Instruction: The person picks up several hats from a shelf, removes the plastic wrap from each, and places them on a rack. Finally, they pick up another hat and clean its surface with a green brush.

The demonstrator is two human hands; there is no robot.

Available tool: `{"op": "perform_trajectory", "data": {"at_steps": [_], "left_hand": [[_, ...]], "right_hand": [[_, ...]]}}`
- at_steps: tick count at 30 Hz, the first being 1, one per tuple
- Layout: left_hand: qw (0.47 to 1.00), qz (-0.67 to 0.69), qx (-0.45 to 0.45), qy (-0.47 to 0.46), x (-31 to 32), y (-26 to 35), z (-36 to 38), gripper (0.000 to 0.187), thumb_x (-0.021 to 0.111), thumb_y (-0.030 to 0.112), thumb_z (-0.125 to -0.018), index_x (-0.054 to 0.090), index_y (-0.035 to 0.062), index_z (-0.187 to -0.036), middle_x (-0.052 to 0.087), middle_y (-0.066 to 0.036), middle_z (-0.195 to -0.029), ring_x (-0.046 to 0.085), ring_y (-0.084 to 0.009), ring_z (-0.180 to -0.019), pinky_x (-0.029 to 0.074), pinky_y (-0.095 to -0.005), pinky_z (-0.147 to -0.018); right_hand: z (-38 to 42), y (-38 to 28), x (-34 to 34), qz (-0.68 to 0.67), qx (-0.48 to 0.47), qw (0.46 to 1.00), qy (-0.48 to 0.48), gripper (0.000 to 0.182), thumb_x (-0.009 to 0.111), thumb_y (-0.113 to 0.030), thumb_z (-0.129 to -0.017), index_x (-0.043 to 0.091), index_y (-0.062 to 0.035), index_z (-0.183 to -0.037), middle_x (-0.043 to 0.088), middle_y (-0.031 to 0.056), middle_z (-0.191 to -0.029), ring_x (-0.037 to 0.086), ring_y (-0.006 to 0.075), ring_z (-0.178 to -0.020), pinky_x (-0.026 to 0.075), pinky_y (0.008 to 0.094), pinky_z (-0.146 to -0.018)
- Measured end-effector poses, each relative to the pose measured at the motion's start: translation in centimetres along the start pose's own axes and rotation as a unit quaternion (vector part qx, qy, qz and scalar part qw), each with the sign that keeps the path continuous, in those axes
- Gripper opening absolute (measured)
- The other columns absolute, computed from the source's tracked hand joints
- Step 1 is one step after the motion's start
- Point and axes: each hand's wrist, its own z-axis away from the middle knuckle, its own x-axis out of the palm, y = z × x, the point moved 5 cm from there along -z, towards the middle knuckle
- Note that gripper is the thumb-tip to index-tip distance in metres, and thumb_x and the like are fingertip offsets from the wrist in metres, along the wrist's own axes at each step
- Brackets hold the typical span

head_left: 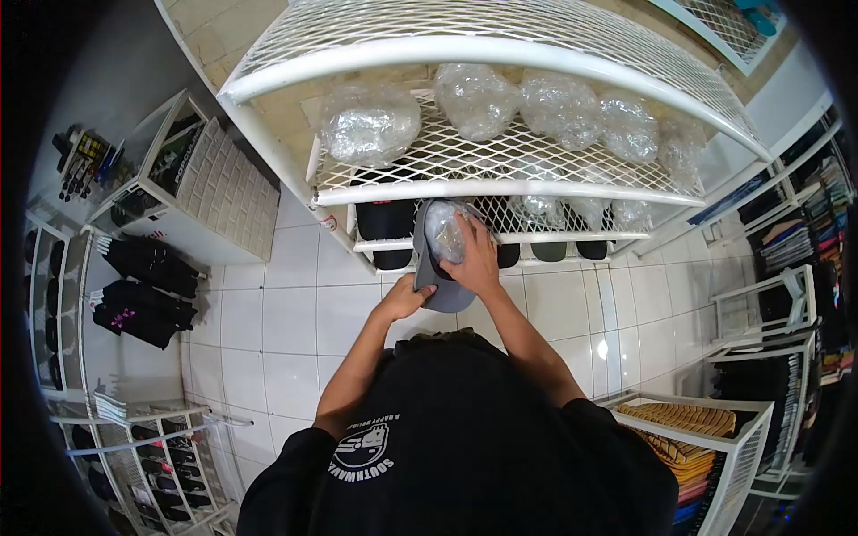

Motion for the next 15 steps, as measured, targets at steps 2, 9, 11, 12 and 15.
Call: {"op": "perform_trajectory", "data": {"at_steps": [2,9,11,12,15], "left_hand": [[1.000,0.008,-0.018,-0.002,-0.5,1.1,0.7,0.023,0.061,0.013,-0.092,0.065,-0.0037,-0.106,0.067,-0.011,-0.086,0.061,-0.0172,-0.077,0.051,-0.0339,-0.072],[0.996,-0.059,-0.067,0.004,-1.4,2.3,1.1,0.027,0.067,0.019,-0.090,0.068,-0.0048,-0.102,0.070,-0.010,-0.085,0.061,-0.0153,-0.076,0.050,-0.0325,-0.071],[0.997,-0.067,-0.024,0.010,-1.5,2.5,1.1,0.026,0.067,0.018,-0.090,0.069,-0.0050,-0.101,0.070,-0.010,-0.083,0.060,-0.0153,-0.075,0.050,-0.0327,-0.070],[0.997,-0.076,0.021,0.017,-1.8,3.3,1.0,0.025,0.067,0.017,-0.089,0.069,-0.0052,-0.100,0.070,-0.011,-0.081,0.060,-0.0153,-0.074,0.050,-0.0329,-0.069],[0.995,-0.095,0.024,0.013,-2.8,3.7,1.0,0.023,0.067,0.016,-0.089,0.069,-0.0058,-0.096,0.068,-0.010,-0.075,0.059,-0.0145,-0.068,0.049,-0.0324,-0.066]], "right_hand": [[0.5,0.3,-0.4,-0.018,-0.017,0.999,0.036,0.095,0.083,-0.023,-0.061,0.042,-0.0189,-0.146,0.047,0.0183,-0.133,0.050,0.0390,-0.120,0.040,0.0489,-0.101],[0.5,4.1,-2.8,-0.272,0.046,0.959,0.069,0.079,0.073,-0.006,-0.065,0.052,-0.0129,-0.140,0.063,0.0188,-0.113,0.064,0.0321,-0.102,0.051,0.0370,-0.089],[0.4,5.3,-2.4,-0.313,0.035,0.947,0.072,0.077,0.069,-0.003,-0.069,0.051,-0.0128,-0.143,0.064,0.0177,-0.121,0.065,0.0246,-0.104,0.051,0.0321,-0.089],[0.3,5.8,-2.3,-0.377,0.075,0.922,0.053,0.076,0.067,-0.002,-0.070,0.049,-0.0117,-0.143,0.063,0.0163,-0.124,0.063,0.0213,-0.105,0.050,0.0306,-0.089],[0.8,6.6,-2.2,-0.456,0.123,0.881,0.019,0.073,0.061,0.001,-0.073,0.046,-0.0061,-0.145,0.060,0.0127,-0.131,0.060,0.0147,-0.108,0.048,0.0268,-0.091]]}}
